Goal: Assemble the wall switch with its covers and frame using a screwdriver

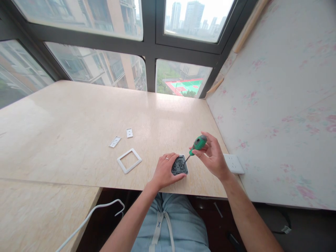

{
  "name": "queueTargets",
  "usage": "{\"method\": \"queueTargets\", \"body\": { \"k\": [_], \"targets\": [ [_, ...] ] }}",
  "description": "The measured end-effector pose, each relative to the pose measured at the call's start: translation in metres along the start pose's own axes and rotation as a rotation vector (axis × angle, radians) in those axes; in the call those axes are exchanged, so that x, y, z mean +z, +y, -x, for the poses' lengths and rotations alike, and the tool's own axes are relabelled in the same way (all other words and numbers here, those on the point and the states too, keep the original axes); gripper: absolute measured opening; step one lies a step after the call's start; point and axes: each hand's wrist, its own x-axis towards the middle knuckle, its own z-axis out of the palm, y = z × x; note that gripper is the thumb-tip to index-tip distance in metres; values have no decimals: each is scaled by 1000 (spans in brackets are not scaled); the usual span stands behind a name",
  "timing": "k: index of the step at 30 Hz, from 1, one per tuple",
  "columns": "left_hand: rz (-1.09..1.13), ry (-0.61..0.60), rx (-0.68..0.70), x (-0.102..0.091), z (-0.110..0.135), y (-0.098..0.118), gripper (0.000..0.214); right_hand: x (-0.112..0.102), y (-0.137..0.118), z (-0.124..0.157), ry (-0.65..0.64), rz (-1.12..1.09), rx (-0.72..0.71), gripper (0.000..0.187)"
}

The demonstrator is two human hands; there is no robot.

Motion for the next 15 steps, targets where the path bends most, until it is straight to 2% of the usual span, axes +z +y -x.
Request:
{"method": "queueTargets", "body": {
  "k": [4,6,9,11,15],
  "targets": [
    [-6,1,2,0,0,0,71,3,-5,-1,4,268,-138,70],
    [-9,2,1,0,0,0,72,3,-8,-3,12,393,-230,67],
    [-5,2,-1,0,0,0,73,2,-18,-6,-5,484,-310,53],
    [-2,5,-1,0,0,0,73,2,-28,-6,-54,476,-282,46],
    [-4,16,2,1,0,0,72,-1,-50,-2,-196,356,-119,39]
  ]
}}
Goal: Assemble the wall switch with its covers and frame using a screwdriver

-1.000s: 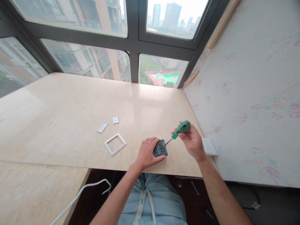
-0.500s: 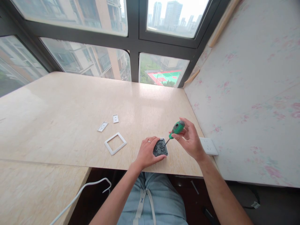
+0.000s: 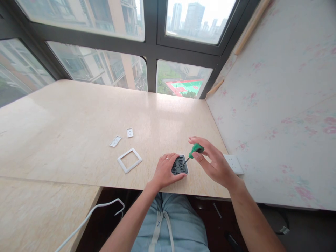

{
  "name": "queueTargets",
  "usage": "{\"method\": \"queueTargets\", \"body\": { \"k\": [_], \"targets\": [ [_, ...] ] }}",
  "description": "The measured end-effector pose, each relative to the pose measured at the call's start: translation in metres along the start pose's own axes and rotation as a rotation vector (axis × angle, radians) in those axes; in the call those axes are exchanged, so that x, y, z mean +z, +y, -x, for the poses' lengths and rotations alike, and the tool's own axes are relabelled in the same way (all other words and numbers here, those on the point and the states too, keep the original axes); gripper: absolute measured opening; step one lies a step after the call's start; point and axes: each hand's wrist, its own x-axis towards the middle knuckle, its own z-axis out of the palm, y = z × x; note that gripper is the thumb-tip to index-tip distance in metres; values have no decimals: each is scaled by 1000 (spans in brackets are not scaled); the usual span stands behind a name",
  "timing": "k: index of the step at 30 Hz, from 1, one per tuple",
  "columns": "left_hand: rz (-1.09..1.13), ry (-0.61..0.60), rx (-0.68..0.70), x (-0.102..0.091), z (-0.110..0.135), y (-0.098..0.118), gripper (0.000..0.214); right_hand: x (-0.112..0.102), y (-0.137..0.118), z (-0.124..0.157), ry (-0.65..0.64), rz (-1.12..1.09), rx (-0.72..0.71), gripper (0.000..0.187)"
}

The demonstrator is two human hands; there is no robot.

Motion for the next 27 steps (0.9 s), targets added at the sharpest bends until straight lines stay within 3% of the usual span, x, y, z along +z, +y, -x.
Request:
{"method": "queueTargets", "body": {
  "k": [4,10,18,22,27],
  "targets": [
    [0,3,-1,0,0,1,71,-7,-7,6,-80,-51,52,32],
    [-3,17,-5,0,0,2,72,-9,-8,12,-69,13,31,24],
    [8,15,11,1,1,0,70,-7,3,15,70,-114,93,18],
    [4,3,18,1,1,-2,70,-9,20,8,144,-194,158,29],
    [-13,-8,10,2,1,-3,73,-10,26,-6,229,168,67,37]
  ]
}}
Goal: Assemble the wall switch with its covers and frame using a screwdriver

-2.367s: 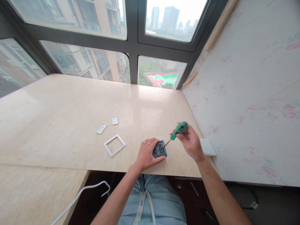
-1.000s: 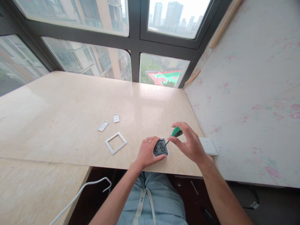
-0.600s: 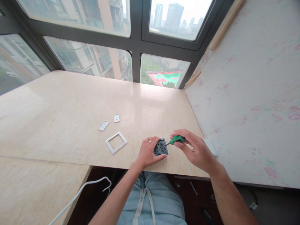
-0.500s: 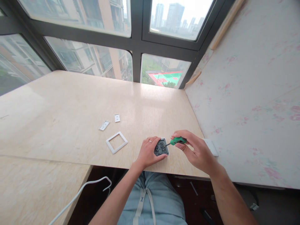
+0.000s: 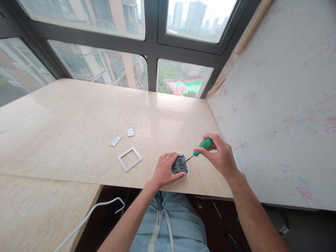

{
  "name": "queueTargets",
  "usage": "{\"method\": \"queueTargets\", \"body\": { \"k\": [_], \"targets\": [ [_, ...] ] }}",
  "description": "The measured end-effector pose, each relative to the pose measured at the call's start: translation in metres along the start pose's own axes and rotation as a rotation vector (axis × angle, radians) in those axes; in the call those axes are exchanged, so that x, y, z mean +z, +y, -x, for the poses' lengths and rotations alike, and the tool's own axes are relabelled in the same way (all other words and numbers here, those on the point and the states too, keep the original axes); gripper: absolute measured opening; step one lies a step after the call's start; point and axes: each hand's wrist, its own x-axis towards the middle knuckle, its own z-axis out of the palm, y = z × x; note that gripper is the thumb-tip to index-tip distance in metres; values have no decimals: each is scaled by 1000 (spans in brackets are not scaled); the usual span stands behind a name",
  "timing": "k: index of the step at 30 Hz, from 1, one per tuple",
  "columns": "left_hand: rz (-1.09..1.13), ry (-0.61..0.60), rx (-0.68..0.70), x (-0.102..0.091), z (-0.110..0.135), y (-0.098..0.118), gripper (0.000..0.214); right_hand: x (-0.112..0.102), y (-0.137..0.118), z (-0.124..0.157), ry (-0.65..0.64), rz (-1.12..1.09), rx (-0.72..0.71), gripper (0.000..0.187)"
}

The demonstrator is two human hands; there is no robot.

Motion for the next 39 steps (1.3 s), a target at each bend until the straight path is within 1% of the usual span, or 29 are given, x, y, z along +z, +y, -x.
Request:
{"method": "queueTargets", "body": {
  "k": [2,3,5,8,11,13,17,21,23,25,27,31,33,34,36,38,39],
  "targets": [
    [-9,-1,-3,0,0,0,75,2,-6,-4,15,147,-101,36],
    [-13,-2,-2,0,0,0,76,2,-10,-6,0,190,-141,35],
    [-15,-2,-2,0,0,1,75,0,-19,-8,-59,207,-184,31],
    [-11,6,-3,0,0,2,73,-6,-32,-6,-179,114,-173,28],
    [-7,7,-4,-1,0,3,72,-14,-38,-1,-297,-26,-112,36],
    [-4,3,-2,-1,0,3,72,-17,-39,1,-331,-81,-91,39],
    [8,-3,13,-1,0,1,72,-20,-39,0,-274,-41,-121,32],
    [19,-11,23,-2,1,-1,75,-20,-38,1,-235,-26,-122,26],
    [28,-11,21,-3,1,-2,75,-20,-35,4,-189,-36,-125,25],
    [45,-14,17,-4,1,-2,74,-21,-30,9,-111,-68,-101,25],
    [65,-24,14,-5,2,-3,74,-22,-24,15,2,-142,-33,26],
    [103,-63,17,-9,2,-6,74,-24,-11,25,268,-369,175,23],
    [126,-94,24,-12,2,-7,74,-21,-4,29,347,-525,282,23],
    [136,-111,28,-14,2,-7,74,-18,0,30,359,-610,341,23],
    [146,-139,30,-17,1,-8,75,-8,9,35,318,-748,480,27],
    [140,-154,31,-20,-1,-7,74,6,17,41,189,-794,646,34],
    [132,-157,32,-21,-1,-7,74,14,20,45,97,-782,731,39]
  ]
}}
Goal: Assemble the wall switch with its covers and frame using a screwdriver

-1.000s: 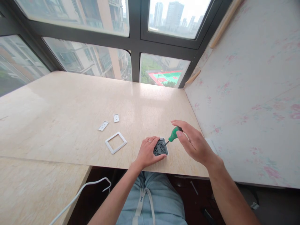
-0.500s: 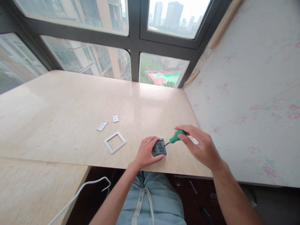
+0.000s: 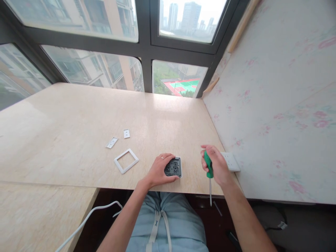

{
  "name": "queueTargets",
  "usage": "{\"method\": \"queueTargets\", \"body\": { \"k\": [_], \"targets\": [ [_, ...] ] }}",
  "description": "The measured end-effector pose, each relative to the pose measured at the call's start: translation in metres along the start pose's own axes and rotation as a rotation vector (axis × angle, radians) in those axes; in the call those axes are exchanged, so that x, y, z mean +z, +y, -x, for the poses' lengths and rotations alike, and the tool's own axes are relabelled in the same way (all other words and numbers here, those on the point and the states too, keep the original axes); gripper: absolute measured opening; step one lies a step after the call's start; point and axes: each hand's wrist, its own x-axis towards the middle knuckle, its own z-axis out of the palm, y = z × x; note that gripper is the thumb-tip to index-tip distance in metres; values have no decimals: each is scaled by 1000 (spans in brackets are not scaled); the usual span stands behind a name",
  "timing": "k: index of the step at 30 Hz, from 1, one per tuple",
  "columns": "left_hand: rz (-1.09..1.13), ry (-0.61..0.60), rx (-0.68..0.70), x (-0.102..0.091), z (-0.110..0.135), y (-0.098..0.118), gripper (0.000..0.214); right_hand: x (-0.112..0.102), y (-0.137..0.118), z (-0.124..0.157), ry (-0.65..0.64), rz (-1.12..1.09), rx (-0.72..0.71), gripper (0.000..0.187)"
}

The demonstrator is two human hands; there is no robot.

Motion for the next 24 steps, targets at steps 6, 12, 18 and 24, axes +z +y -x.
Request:
{"method": "queueTargets", "body": {
  "k": [6,12,18,24],
  "targets": [
    [-45,14,15,-1,-2,3,72,14,41,11,-289,386,273,69],
    [-42,35,25,1,-1,3,72,10,59,16,-484,429,175,99],
    [-15,17,29,1,-5,2,72,8,70,6,-527,403,58,107],
    [3,36,15,5,-6,3,72,11,68,3,-513,501,11,97]
  ]
}}
